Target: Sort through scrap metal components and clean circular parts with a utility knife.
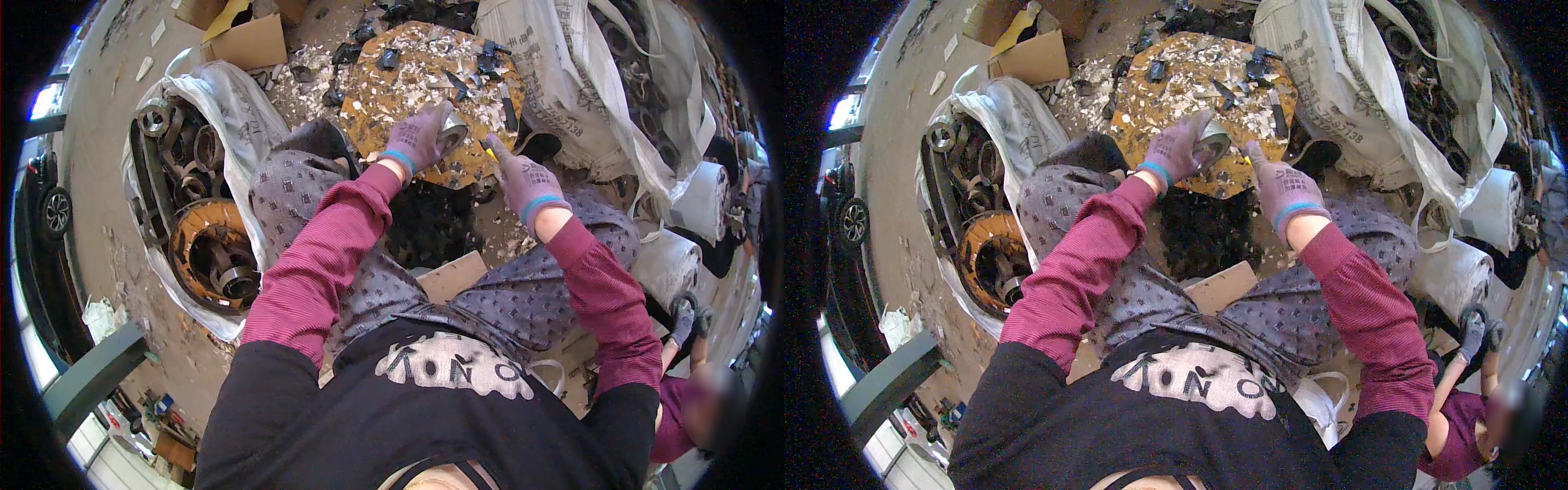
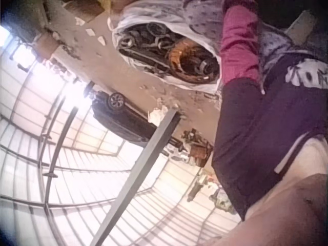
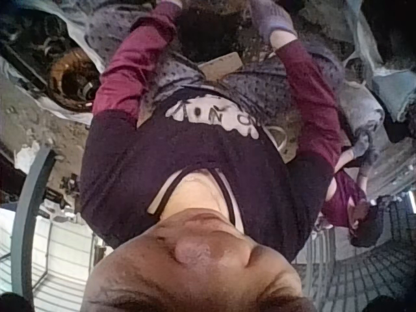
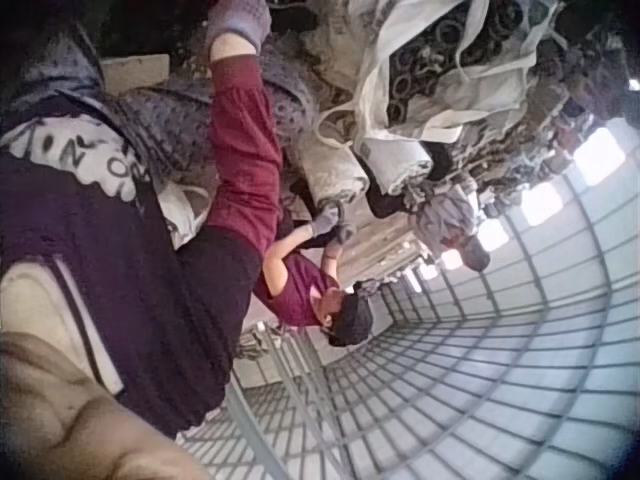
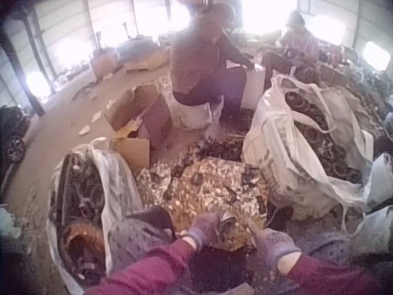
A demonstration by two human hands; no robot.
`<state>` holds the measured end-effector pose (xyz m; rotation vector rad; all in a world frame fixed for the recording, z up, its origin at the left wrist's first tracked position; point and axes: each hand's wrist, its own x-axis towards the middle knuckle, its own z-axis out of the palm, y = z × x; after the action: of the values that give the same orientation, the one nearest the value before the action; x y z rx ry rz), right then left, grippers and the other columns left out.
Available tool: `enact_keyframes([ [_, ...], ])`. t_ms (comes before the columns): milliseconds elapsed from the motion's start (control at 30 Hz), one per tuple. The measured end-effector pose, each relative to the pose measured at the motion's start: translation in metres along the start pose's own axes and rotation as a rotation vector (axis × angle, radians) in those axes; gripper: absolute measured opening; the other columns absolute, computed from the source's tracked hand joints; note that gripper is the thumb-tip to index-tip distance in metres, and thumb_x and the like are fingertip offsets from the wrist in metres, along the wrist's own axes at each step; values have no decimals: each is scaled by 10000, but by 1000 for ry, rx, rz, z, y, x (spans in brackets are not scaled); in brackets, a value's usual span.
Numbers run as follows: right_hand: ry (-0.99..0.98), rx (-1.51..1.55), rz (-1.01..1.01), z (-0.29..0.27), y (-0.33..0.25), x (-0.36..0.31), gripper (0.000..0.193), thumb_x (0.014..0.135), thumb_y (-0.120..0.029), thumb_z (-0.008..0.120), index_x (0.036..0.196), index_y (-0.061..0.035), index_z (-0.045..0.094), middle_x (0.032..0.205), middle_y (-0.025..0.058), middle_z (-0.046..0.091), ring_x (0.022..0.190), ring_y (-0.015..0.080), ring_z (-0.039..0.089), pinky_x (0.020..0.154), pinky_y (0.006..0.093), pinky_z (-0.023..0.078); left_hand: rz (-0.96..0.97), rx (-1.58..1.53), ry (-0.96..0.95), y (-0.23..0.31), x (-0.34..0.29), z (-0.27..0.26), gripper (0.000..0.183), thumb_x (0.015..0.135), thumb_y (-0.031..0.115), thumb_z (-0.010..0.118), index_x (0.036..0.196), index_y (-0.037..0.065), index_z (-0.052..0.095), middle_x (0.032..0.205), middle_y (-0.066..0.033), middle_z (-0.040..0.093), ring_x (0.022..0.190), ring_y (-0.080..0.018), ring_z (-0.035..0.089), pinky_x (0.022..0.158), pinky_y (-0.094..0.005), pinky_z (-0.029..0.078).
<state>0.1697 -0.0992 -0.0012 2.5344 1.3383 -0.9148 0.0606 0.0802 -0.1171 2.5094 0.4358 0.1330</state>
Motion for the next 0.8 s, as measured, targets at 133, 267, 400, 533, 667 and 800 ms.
enact_keyframes([
  [133,-52,-10,49,1,2,-1,589,930,-87,412,1466,-243,226,1157,211,587,1024,357,601,851,431,489,-59,7,-80,5,3,-1,574,777,193,670,1268,82,394,1171,-206,551,1004,-382,590,833,-457,483],
  [267,-37,-28,10,3,10,-1,579,937,-95,405,1462,-267,233,1143,200,594,1004,361,610,858,442,486,-43,26,-62,3,0,-3,580,782,193,668,1279,99,383,1166,-206,553,1004,-385,589,832,-459,484],
  [400,-44,25,42,6,13,-1,605,915,-82,435,1457,-274,249,1127,197,600,998,353,615,848,439,487,-96,37,-67,8,4,-5,582,782,194,667,1282,101,385,1160,-205,557,1004,-390,589,835,-454,486],
  [533,28,43,10,15,21,4,639,885,-64,463,1453,-278,263,1069,198,612,964,350,620,816,445,486,-103,8,-29,10,2,-6,539,779,187,666,1243,83,412,1167,-183,562,1037,-373,577,861,-439,478],
  [667,20,58,-23,12,26,7,669,858,-56,502,1449,-272,275,1026,192,615,927,355,620,796,450,484,-122,-2,-84,15,3,-15,486,783,178,663,1200,79,435,1176,-166,562,1070,-359,563,881,-427,471],
  [800,11,118,-28,14,33,11,685,839,-51,532,1446,-255,288,1005,187,619,916,353,620,778,446,483,-130,-28,-92,16,6,-16,484,786,174,661,1202,83,431,1166,-171,564,1065,-360,567,878,-427,473],
])
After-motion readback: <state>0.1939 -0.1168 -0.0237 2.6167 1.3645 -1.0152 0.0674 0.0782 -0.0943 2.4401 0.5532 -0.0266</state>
